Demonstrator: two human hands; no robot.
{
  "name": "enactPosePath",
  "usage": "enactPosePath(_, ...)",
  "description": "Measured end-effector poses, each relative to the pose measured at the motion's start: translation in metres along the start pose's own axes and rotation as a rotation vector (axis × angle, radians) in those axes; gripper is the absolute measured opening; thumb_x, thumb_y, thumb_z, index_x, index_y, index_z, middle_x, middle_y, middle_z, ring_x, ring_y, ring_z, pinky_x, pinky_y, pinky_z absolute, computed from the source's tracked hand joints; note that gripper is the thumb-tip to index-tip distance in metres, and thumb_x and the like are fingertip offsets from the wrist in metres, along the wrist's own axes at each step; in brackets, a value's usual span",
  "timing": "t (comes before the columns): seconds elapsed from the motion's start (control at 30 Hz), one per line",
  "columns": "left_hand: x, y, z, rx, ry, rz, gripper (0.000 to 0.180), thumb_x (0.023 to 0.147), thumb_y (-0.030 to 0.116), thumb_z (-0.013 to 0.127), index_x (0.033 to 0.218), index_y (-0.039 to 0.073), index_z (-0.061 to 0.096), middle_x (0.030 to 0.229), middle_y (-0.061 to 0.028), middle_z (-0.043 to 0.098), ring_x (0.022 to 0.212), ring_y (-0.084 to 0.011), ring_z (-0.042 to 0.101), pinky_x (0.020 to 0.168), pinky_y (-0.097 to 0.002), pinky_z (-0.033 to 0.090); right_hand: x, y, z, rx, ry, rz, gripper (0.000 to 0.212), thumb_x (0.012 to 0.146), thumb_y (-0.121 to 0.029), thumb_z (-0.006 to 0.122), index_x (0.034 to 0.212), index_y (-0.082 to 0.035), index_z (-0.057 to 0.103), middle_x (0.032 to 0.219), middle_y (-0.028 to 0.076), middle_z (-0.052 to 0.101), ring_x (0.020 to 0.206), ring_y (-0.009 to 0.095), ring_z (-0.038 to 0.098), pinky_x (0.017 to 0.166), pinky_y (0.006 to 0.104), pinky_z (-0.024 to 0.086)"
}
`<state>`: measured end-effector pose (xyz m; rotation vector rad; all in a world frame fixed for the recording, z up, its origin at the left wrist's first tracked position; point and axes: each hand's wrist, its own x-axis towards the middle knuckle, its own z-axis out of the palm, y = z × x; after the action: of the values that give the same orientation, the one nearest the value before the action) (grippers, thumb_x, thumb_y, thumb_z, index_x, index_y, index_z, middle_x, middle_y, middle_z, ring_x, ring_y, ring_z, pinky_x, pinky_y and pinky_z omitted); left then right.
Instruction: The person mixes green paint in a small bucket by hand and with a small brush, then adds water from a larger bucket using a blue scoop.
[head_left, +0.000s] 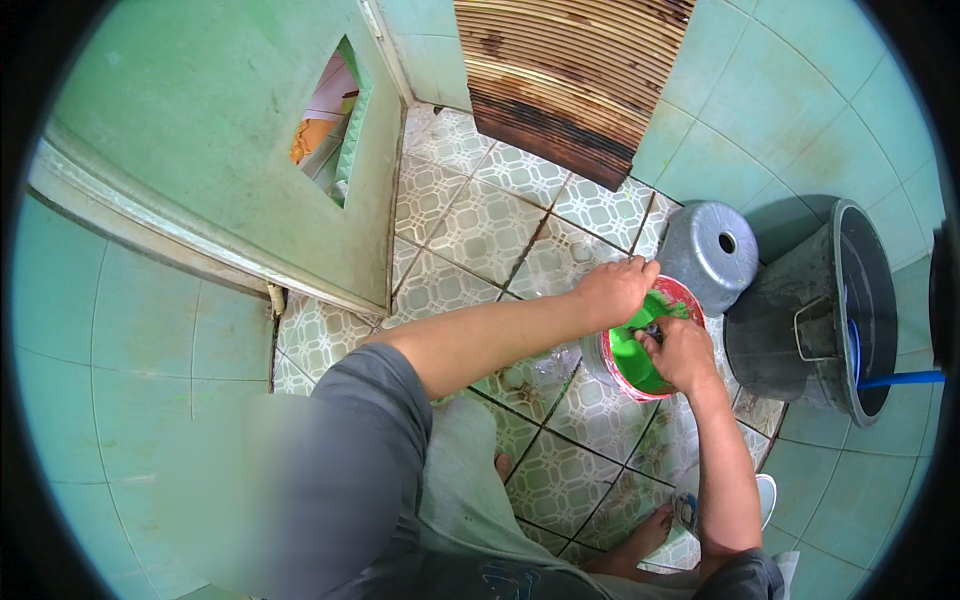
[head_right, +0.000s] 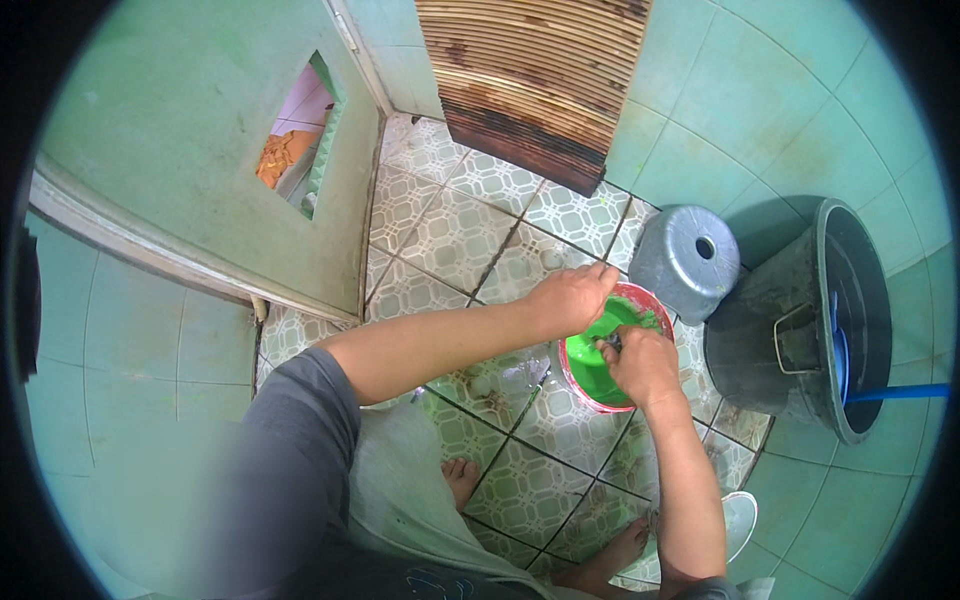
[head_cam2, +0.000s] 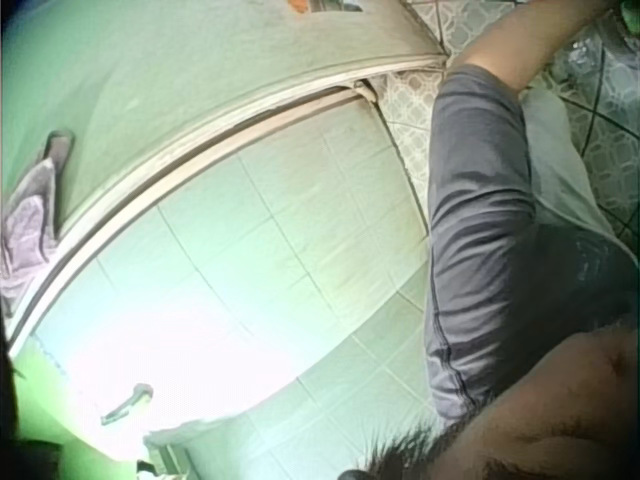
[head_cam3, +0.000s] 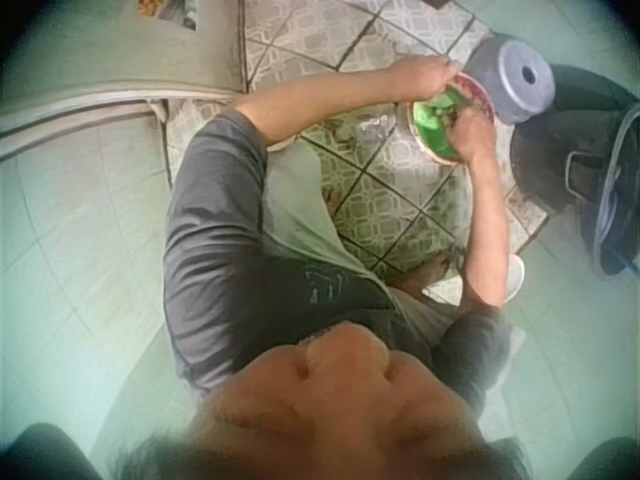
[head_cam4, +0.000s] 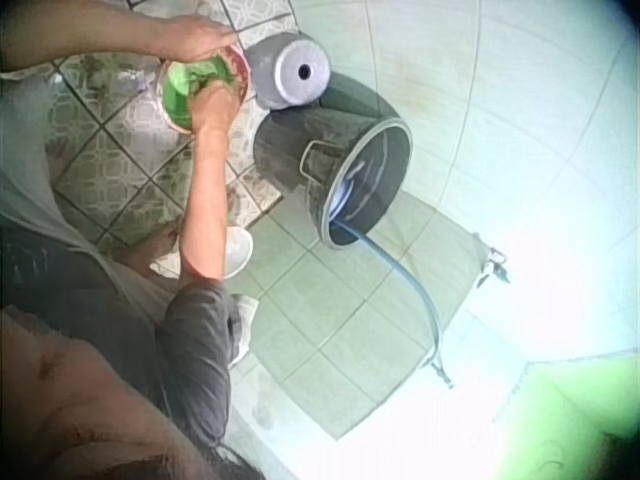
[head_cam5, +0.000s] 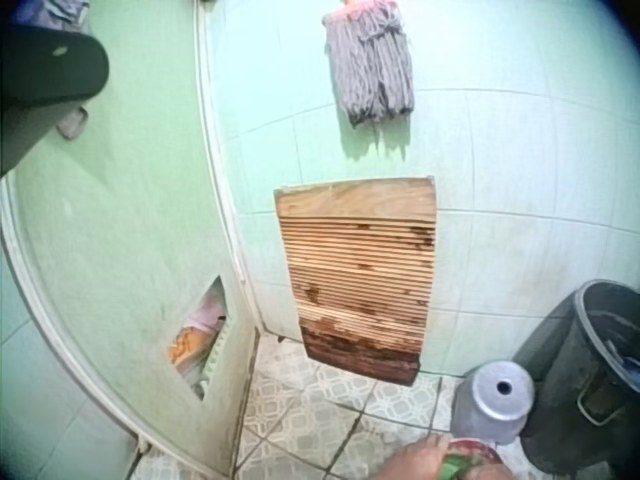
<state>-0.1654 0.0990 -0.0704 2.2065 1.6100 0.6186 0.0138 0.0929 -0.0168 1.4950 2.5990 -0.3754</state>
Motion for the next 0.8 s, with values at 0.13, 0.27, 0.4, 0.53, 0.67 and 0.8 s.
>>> enactPosePath(0.13,0.000,0.002,-0.002,-0.015,0.016,0.021,0.026,0.090,0.015,0.057,0.108,0.000,0.046,0.105,-0.0218,0.059,0.097,-0.0407,0.064,0.080,-0.0502,0.053,-0.004,-0.002,-0.007,0.086,-0.211,-0.015,0.036,0.089,-0.039,0.069,0.101,-0.005,0.073,0.092,0.023,0.071,0.093,0.038,0.069,0.085,0.0474,0.053)
enactPosePath(0.27,-0.001,-0.001,0.001,-0.007,0.025,0.015,0.026,0.090,0.015,0.057,0.109,0.000,0.047,0.105,-0.0219,0.059,0.098,-0.0403,0.064,0.082,-0.0504,0.053,-0.005,0.001,-0.017,-0.109,-0.308,0.011,0.040,0.087,-0.043,0.069,0.099,-0.005,0.074,0.094,0.021,0.072,0.093,0.036,0.070,0.085,0.0457,0.054)
enactPosePath(0.4,0.000,0.000,0.001,0.004,-0.003,-0.007,0.026,0.090,0.015,0.056,0.110,0.000,0.047,0.107,-0.0213,0.059,0.101,-0.0395,0.063,0.084,-0.0504,0.052,-0.002,0.018,-0.010,-0.202,-0.158,0.087,0.038,0.087,-0.042,0.069,0.095,-0.004,0.073,0.094,0.019,0.073,0.089,0.035,0.071,0.080,0.0448,0.056)
enactPosePath(0.53,0.002,0.002,-0.001,0.002,-0.018,-0.006,0.026,0.090,0.014,0.056,0.111,0.000,0.048,0.108,-0.0208,0.059,0.102,-0.0392,0.062,0.084,-0.0498,0.052,-0.002,0.022,0.001,-0.164,0.061,0.065,0.034,0.088,-0.038,0.069,0.091,-0.005,0.072,0.091,0.019,0.072,0.086,0.035,0.071,0.077,0.0454,0.056)
enactPosePath(0.67,0.002,0.002,-0.001,-0.001,-0.015,0.002,0.026,0.090,0.013,0.056,0.110,0.000,0.048,0.108,-0.0208,0.059,0.102,-0.0391,0.063,0.084,-0.0492,0.052,-0.001,0.009,0.002,0.015,0.043,-0.008,0.031,0.089,-0.035,0.068,0.090,-0.004,0.071,0.089,0.021,0.071,0.087,0.037,0.069,0.079,0.0479,0.054)
enactPosePath(0.8,0.000,-0.001,0.000,0.001,-0.013,-0.003,0.026,0.090,0.013,0.056,0.110,0.000,0.048,0.108,-0.0210,0.059,0.101,-0.0393,0.063,0.084,-0.0491,0.052,-0.003,-0.001,-0.002,0.157,-0.159,-0.050,0.034,0.088,-0.037,0.069,0.096,-0.004,0.072,0.092,0.021,0.072,0.092,0.038,0.069,0.083,0.0483,0.053)
